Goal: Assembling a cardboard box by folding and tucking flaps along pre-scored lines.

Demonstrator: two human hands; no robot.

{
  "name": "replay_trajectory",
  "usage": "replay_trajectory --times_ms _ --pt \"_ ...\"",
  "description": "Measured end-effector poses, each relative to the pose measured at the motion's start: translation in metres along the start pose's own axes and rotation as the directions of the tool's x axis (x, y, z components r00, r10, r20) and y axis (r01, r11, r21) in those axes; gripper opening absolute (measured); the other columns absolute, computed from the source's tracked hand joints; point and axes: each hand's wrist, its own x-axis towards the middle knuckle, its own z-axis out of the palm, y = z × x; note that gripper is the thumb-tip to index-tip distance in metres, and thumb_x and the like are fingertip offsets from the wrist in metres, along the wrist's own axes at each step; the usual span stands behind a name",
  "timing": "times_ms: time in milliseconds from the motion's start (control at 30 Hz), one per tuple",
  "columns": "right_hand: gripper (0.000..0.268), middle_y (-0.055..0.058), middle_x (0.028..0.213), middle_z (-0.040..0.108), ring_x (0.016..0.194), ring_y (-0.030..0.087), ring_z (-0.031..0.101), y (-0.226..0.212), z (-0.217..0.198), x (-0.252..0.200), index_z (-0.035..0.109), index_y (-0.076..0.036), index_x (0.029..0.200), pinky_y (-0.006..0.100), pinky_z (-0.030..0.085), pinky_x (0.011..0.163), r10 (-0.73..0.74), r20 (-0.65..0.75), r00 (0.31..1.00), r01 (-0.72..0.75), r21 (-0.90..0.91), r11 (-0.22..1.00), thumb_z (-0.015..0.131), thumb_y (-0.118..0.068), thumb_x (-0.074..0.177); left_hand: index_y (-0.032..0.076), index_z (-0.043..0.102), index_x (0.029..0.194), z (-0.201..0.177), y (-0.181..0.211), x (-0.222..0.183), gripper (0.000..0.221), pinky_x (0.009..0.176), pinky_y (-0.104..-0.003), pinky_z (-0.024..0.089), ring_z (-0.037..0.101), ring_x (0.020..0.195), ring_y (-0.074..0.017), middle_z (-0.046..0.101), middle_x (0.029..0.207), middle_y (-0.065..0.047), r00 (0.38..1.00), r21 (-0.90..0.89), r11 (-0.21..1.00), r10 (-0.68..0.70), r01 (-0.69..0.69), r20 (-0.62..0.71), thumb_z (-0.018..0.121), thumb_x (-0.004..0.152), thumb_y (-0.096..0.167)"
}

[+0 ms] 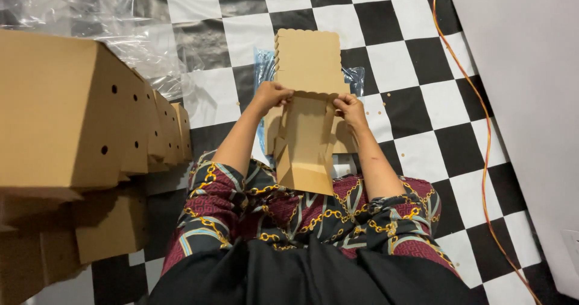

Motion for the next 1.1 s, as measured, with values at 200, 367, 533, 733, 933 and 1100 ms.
replay_trajectory --times_ms 200,367,533,733,933,1100 --pt "0.008 -0.004 0.09 0.067 0.084 0.014 0.069 -0.031 -0.003 -0.017 0.068 -0.017 0.105 0.027 0.061 0.073 0.06 -0.131 0.99 -0.042 0.136 0.99 0.071 -0.02 0.098 0.002 0.056 0.144 -0.01 0.026 -0.059 0.083 0.103 -0.049 0.047 0.068 0.115 -0.0337 0.066 0.13 -0.026 0.963 0.155 0.988 -0.044 0.003 0.266 0.092 0.079 0.04" --pt "0.022 0.0 0.092 0.069 0.084 0.017 0.073 -0.082 0.017 -0.06 0.067 -0.013 0.112 0.03 0.063 0.07 0.033 -0.08 0.996 -0.031 0.028 0.999 0.077 -0.024 0.095 -0.001 0.069 0.087 0.012 -0.03 -0.015 0.023 0.055 -0.029 0.063 0.065 0.06 -0.0175 0.059 0.069 -0.008 0.981 0.012 1.0 -0.009 0.006 0.192 0.088 0.078 0.008" --pt "0.041 -0.005 0.081 0.062 0.074 0.012 0.068 -0.141 0.049 -0.143 0.066 -0.009 0.103 0.019 0.055 0.061 0.124 0.152 0.981 -0.086 -0.23 0.969 0.093 -0.018 0.073 -0.003 0.072 0.089 0.011 -0.054 0.008 0.023 0.047 -0.029 0.062 0.063 0.049 -0.017 0.061 0.061 -0.01 0.993 -0.041 0.996 0.079 -0.075 0.091 0.089 0.078 0.007" --pt "0.025 0.001 0.068 0.066 0.063 0.013 0.069 -0.023 0.003 -0.066 0.072 -0.006 0.085 0.019 0.051 0.051 0.097 0.147 0.984 -0.057 -0.253 0.966 0.092 -0.007 0.07 -0.001 0.073 0.113 0.024 -0.033 -0.03 0.046 0.06 -0.038 0.066 0.075 0.07 -0.0282 0.075 0.088 -0.021 0.987 0.141 0.986 0.063 -0.083 0.145 0.094 0.073 0.008" --pt "0.043 0.021 0.097 0.076 0.093 0.035 0.073 -0.029 0.015 -0.057 0.077 0.001 0.102 0.039 0.058 0.076 0.009 0.127 0.992 0.063 -0.549 0.833 0.095 -0.019 0.069 0.002 0.077 0.102 0.029 -0.062 -0.009 0.046 0.082 -0.047 0.062 0.075 0.093 -0.0392 0.074 0.09 -0.019 0.985 0.651 0.74 0.134 -0.173 0.109 0.094 0.06 0.006" --pt "0.016 0.0 0.095 0.076 0.099 0.027 0.072 0.013 -0.013 -0.031 0.08 -0.025 0.08 0.037 0.054 0.093 0.004 0.247 0.969 0.206 -0.815 0.542 0.078 -0.039 0.074 0.0 0.073 0.11 0.027 -0.067 0.004 0.036 0.087 -0.051 0.06 0.072 0.098 -0.0423 0.073 0.097 -0.021 0.949 0.807 0.502 0.21 -0.312 0.236 0.08 0.076 0.008"
